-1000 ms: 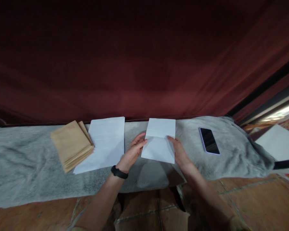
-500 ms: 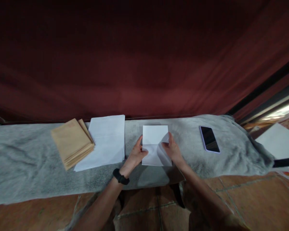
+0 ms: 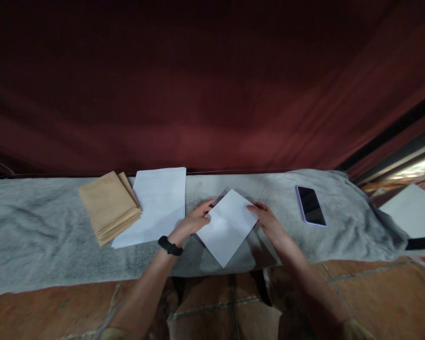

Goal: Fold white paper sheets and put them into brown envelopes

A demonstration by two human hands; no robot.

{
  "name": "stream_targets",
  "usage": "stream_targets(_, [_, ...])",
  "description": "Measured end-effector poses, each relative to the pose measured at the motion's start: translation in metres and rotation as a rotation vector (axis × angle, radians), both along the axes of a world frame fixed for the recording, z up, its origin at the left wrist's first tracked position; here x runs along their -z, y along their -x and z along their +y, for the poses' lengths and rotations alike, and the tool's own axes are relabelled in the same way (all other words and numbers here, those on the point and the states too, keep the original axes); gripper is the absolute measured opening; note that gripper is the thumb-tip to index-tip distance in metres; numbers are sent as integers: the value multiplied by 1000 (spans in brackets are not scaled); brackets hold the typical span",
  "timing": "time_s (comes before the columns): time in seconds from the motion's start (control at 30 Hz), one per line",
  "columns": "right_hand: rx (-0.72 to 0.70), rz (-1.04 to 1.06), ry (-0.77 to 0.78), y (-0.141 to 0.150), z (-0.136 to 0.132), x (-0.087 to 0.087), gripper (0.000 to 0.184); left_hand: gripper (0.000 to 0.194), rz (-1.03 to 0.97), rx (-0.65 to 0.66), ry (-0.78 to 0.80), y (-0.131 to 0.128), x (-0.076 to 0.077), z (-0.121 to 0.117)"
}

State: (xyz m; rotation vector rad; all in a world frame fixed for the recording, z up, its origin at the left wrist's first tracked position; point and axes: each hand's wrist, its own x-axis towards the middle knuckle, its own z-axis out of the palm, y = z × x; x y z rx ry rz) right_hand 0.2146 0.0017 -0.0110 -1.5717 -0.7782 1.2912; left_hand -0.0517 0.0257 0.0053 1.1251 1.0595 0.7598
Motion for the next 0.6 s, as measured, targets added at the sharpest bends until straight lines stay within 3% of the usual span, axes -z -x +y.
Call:
stream_targets(0.07, [-54,-22,10,-7,0,-5,35,68,19,-39,-38,3,-2,6])
stream_targets(0.23, [-187,-145,-50,-14,-5,-11,23,60,251,-407,-293,6,3,25])
stream_targets(0.3, [-177,-178,-35,-13,-9,-9,20,60,325,-471,-351,6,5,27])
stream_targets(0.47, [-70,-74,-37,-5,-18,3,19,57,604,-435,-675,-11,9,11])
stream_targets(0.6, [-147,-271,-19,-2,-19,10,12,51,828,-148,-800,-40,24,-18])
